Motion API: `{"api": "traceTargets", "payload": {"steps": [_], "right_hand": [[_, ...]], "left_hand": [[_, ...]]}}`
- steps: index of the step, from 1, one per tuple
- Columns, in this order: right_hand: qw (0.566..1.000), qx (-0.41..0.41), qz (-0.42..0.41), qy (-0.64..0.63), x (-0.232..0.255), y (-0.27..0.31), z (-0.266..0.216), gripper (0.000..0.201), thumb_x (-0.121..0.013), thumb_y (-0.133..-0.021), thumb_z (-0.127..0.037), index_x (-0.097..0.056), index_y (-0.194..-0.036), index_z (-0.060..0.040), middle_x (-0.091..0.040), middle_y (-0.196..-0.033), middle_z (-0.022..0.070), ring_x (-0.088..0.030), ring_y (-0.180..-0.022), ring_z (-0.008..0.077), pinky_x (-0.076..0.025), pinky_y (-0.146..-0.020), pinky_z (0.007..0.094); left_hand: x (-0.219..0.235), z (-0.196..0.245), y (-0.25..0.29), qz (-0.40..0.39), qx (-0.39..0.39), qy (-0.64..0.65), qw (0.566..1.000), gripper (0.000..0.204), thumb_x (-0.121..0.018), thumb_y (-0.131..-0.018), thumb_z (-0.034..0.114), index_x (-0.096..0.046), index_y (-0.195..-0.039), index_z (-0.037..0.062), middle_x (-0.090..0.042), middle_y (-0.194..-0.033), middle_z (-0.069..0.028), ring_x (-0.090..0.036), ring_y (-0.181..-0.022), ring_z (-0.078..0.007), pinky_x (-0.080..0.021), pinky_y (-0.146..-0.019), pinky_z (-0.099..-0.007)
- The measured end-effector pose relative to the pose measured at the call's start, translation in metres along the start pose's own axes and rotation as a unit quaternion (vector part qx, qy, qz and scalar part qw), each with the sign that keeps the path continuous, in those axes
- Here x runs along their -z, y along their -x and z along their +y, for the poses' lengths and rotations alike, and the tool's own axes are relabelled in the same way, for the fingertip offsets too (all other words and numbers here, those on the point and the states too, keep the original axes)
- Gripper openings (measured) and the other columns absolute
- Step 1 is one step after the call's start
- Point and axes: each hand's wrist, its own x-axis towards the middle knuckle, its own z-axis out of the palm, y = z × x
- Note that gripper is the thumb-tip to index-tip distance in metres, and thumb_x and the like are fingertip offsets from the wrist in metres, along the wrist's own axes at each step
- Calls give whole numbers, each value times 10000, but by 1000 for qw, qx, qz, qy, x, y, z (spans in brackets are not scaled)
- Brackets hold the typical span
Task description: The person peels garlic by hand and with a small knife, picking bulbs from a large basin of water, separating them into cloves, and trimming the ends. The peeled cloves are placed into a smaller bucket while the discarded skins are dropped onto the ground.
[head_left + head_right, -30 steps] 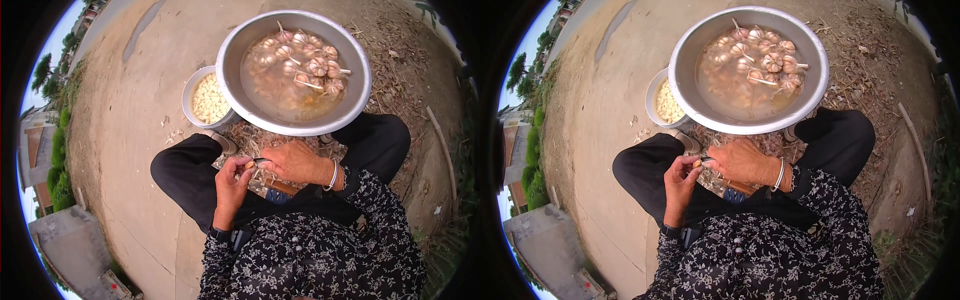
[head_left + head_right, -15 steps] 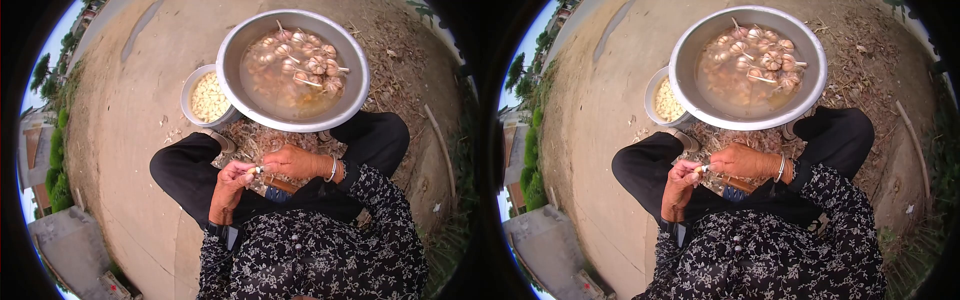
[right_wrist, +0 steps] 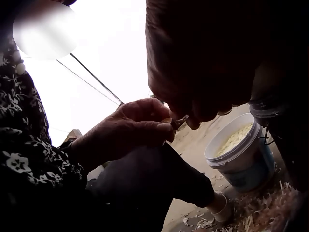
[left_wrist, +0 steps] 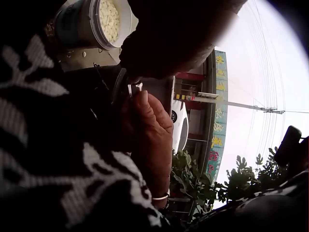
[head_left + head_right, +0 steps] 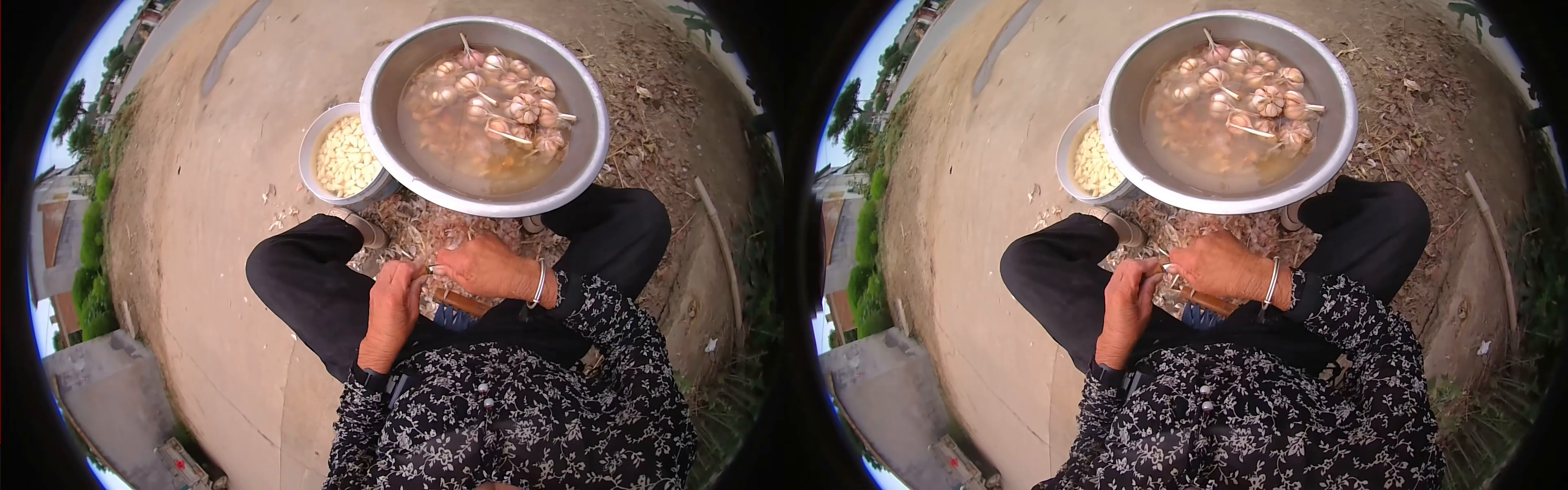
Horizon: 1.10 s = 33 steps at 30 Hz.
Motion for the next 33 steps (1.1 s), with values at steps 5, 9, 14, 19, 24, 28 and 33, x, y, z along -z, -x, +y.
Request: {"api": "traceTargets", "payload": {"steps": [5, 9, 14, 19, 24, 28, 33], "right_hand": [[976, 10, -38, -214, -12, 1, 21, 292, -528, -906, -293, -592, -775, -39, -579, -611, 110, -571, -551, 261, -468, -552, 373], [845, -148, -150, -492, -5, -4, 21, 324, -521, -941, -338, -584, -796, -55, -526, -615, -8, -440, -521, 91, -396, -495, 250], [829, -160, -212, -492, 8, -7, 16, 350, -509, -937, -334, -603, -797, -27, -551, -622, 30, -518, -567, 141, -434, -549, 298], [976, -58, -44, -205, 6, -1, 3, 342, -515, -903, -345, -566, -803, -22, -574, -663, 174, -591, -648, 338, -458, -621, 436], [996, -48, -4, -77, 4, 1, -9, 280, -526, -898, -334, -535, -903, -54, -611, -716, 175, -606, -681, 382, -466, -603, 471], [999, -35, 35, 16, -1, 2, -21, 262, -537, -883, -319, -519, -891, -58, -604, -692, 161, -618, -664, 359, -475, -595, 468], [999, -39, 6, 31, 0, 1, -9, 226, -544, -871, -292, -510, -859, -69, -605, -684, 140, -616, -640, 363, -472, -585, 468]], "left_hand": [[6, -6, 0, -61, -12, 29, 998, 239, -609, -778, -28, -561, -1006, 26, -557, -863, -139, -556, -816, -332, -467, -699, -385], [6, -3, -1, -57, 48, 173, 982, 270, -595, -829, 5, -542, -1092, 33, -552, -858, -104, -555, -785, -244, -456, -717, -312], [-5, -1, 4, -31, 170, 262, 949, 188, -535, -925, 119, -536, -1098, 43, -530, -806, -37, -523, -738, -125, -422, -708, -238], [-15, -8, 3, 27, 328, 544, 772, 194, -520, -944, 263, -534, -943, 70, -471, -722, 15, -439, -642, -77, -336, -565, -201], [-22, -10, 5, 25, 351, 597, 721, 191, -530, -939, 279, -506, -896, 95, -478, -714, 21, -434, -612, -64, -332, -531, -200], [-30, -2, 0, 90, 363, 535, 758, 196, -526, -943, 295, -465, -927, 110, -479, -697, 16, -421, -586, -63, -324, -516, -197], [-26, -4, 1, 65, 347, 564, 747, 173, -544, -939, 252, -433, -911, 122, -475, -706, 10, -431, -591, -64, -332, -515, -194]]}}
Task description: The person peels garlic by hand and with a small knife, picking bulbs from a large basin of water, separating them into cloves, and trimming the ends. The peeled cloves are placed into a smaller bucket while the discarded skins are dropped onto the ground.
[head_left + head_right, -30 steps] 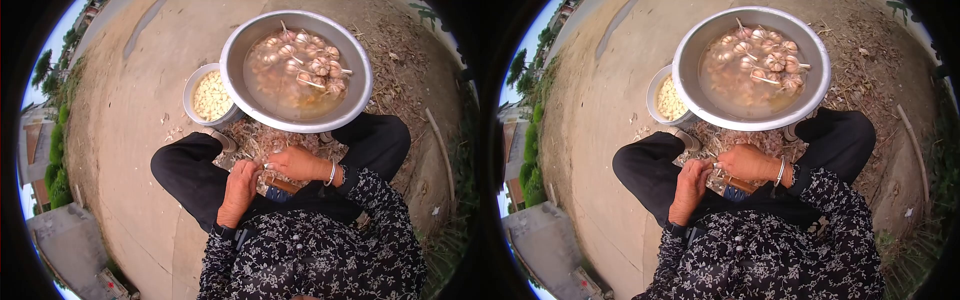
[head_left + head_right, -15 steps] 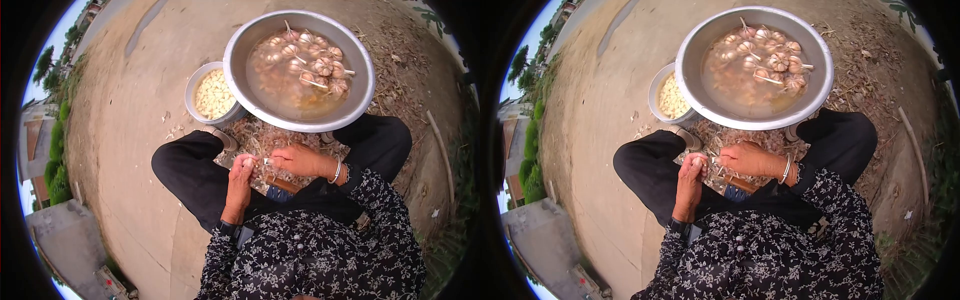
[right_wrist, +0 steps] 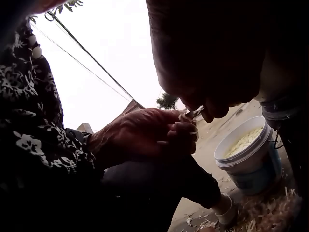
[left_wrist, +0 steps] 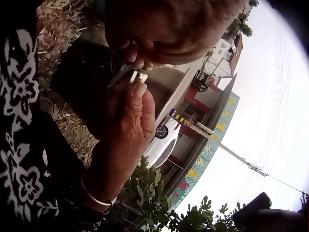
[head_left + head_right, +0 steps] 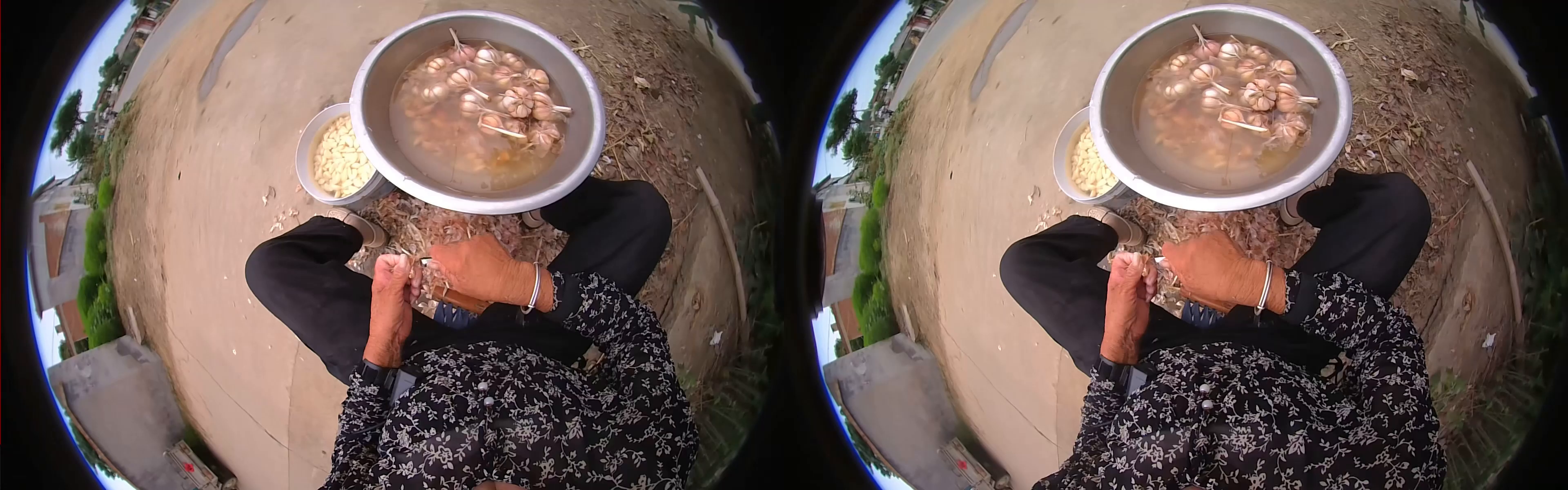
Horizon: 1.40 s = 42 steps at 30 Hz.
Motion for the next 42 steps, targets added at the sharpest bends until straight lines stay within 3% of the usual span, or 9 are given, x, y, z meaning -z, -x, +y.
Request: {"api": "traceTargets", "payload": {"steps": [5, 17, 20, 22, 25, 29, 33, 35, 42], "right_hand": [[1000, -4, 24, -20, 8, -1, 1, 187, -545, -859, -253, -504, -846, -71, -604, -680, 155, -614, -631, 345, -468, -544, 454], [995, -12, 9, 99, -10, -1, -22, 225, -538, -860, -260, -545, -891, -37, -636, -734, 129, -657, -676, 298, -503, -579, 432], [997, -49, -66, 14, 6, -3, -18, 222, -543, -855, -255, -564, -882, -36, -631, -686, 165, -652, -667, 333, -502, -587, 452], [997, -58, -50, 0, 5, -4, -3, 219, -543, -851, -254, -575, -868, -38, -627, -673, 178, -648, -670, 346, -501, -598, 460], [997, -72, -29, -22, 1, -4, 8, 219, -545, -845, -254, -593, -841, -40, -625, -665, 190, -642, -673, 363, -501, -614, 473], [997, -73, 13, -21, 0, -7, 18, 192, -501, -891, -248, -549, -898, -63, -593, -648, 189, -613, -630, 378, -484, -590, 483], [993, -49, 51, 92, -4, -8, 32, 218, -499, -904, -265, -527, -897, -48, -585, -650, 190, -607, -650, 387, -476, -609, 481], [997, -68, -20, -28, 10, -7, 13, 225, -511, -897, -267, -508, -898, -42, -596, -683, 180, -613, -684, 376, -472, -621, 474], [999, 50, -1, -6, 0, -5, -6, 212, -523, -882, -264, -501, -895, -53, -599, -720, 161, -628, -727, 341, -471, -601, 453]], "left_hand": [[4, 1, 1, -42, 23, 72, 996, 204, -564, -931, 257, -424, -885, 116, -491, -703, -1, -447, -592, -64, -357, -529, -188], [-1, -13, -5, 116, -71, -134, 982, 258, -591, -913, 299, -429, -904, 99, -500, -656, -5, -483, -513, -70, -372, -448, -185], [5, -5, -4, 93, -29, -136, 986, 240, -587, -917, 273, -425, -882, 100, -486, -653, -15, -463, -522, -75, -365, -456, -188], [14, -2, -3, -73, 34, 98, 992, 198, -588, -913, 238, -451, -913, 95, -475, -663, -24, -450, -552, -93, -357, -467, -197], [18, -3, 0, -166, 116, 228, 952, 154, -591, -909, 210, -478, -932, 108, -491, -677, -44, -433, -549, -121, -349, -468, -215], [25, -3, -1, -170, 143, 253, 942, 156, -608, -895, 179, -506, -982, 100, -519, -718, -66, -466, -579, -137, -377, -491, -222], [30, -3, -4, -64, 60, 86, 992, 182, -648, -863, 156, -516, -954, 70, -546, -732, -47, -493, -585, -111, -390, -501, -196], [33, -4, -5, -51, 36, 5, 998, 186, -660, -853, 138, -517, -945, 66, -564, -743, -46, -502, -581, -102, -394, -506, -190], [23, 0, -2, 11, -180, -359, 916, 194, -690, -794, 6, -526, -889, 44, -542, -717, 42, -503, -627, -29, -420, -559, -178]]}}
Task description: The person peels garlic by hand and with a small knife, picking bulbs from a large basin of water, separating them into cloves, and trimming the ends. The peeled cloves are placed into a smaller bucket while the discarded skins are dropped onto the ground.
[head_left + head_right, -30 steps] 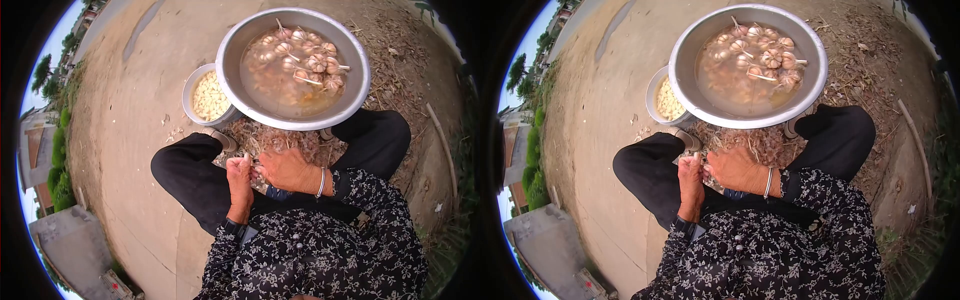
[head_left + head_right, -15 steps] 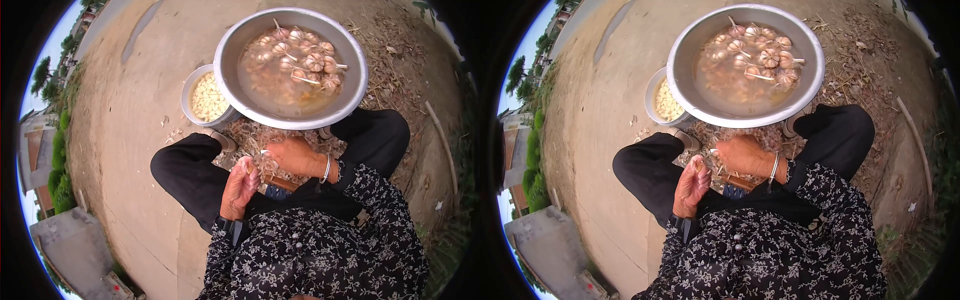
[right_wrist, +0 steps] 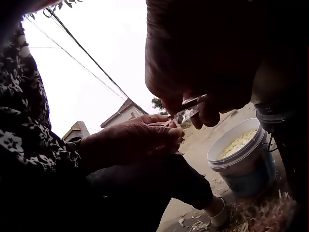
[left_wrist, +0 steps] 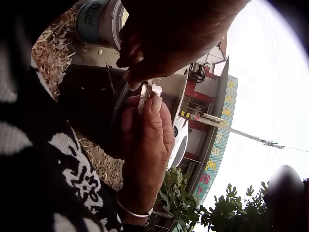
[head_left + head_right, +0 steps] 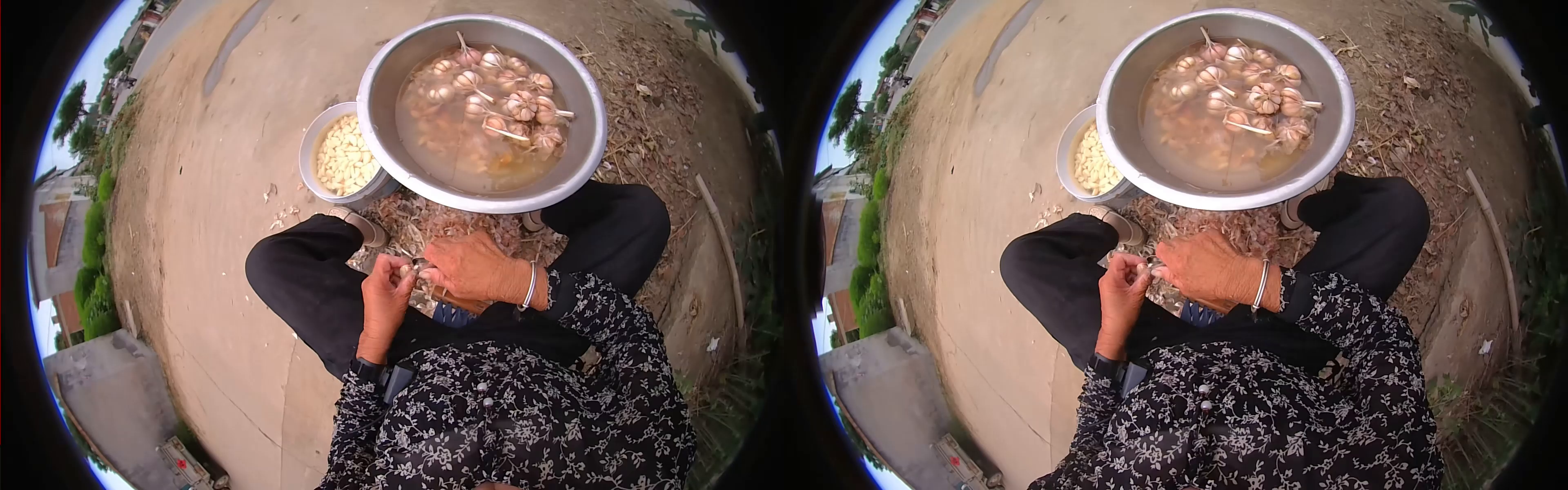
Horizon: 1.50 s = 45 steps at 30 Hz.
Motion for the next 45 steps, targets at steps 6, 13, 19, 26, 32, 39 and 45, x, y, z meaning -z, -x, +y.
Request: {"api": "traceTargets", "payload": {"steps": [6, 13, 19, 26, 32, 39, 45], "right_hand": [[997, -27, -62, 33, 4, -1, 3, 233, -527, -882, -276, -542, -874, -44, -612, -682, 151, -639, -704, 317, -486, -617, 441], [951, -36, -37, -305, -7, -1, 27, 263, -540, -885, -274, -557, -781, -33, -565, -624, 120, -579, -582, 241, -450, -551, 392], [808, -148, -112, -559, -12, 2, 36, 299, -512, -938, -305, -568, -813, -39, -455, -590, -34, -406, -510, 57, -336, -469, 226], [940, -154, -97, -288, -18, 10, 66, 250, -493, -933, -287, -592, -916, -58, -587, -689, 87, -570, -614, 202, -448, -565, 331], [979, -173, -104, -23, -10, 4, 38, 249, -486, -898, -272, -602, -1016, -86, -636, -799, 190, -622, -763, 384, -484, -723, 480], [983, -163, -74, -45, 2, 3, 32, 274, -492, -892, -276, -616, -912, -32, -636, -795, 214, -633, -780, 392, -492, -731, 484], [792, -229, -126, -552, -6, 1, 82, 268, -506, -911, -317, -586, -927, -62, -531, -790, 3, -473, -663, 138, -445, -646, 324]], "left_hand": [[4, 15, 1, -60, -3, -167, 984, 206, -707, -776, -3, -536, -882, 37, -553, -694, 29, -500, -626, -27, -419, -550, -181], [1, 1, 5, -132, 133, 359, 915, 220, -669, -853, 174, -524, -984, 73, -566, -750, -51, -483, -591, -76, -381, -512, -184], [2, -12, 5, -109, 174, 613, 763, 237, -582, -913, 215, -486, -1061, 58, -542, -830, -80, -480, -648, -135, -406, -566, -222], [17, -24, -3, -127, 177, 666, 713, 230, -495, -949, 151, -516, -1128, 8, -559, -1004, -136, -529, -815, -187, -479, -697, -254], [41, -9, -56, -68, 125, 669, 730, 360, -504, -917, 71, -426, -1221, -106, -524, -1173, -250, -543, -1088, -316, -464, -969, -359], [69, -18, -170, 190, -36, 316, 929, 384, -397, -983, 197, -490, -1197, -108, -522, -1232, -201, -486, -1184, -262, -361, -1047, -363], [47, 18, -103, -38, -52, 504, 861, 414, -428, -974, 224, -442, -1271, -63, -516, -1256, -217, -483, -1209, -303, -352, -1057, -404]]}}
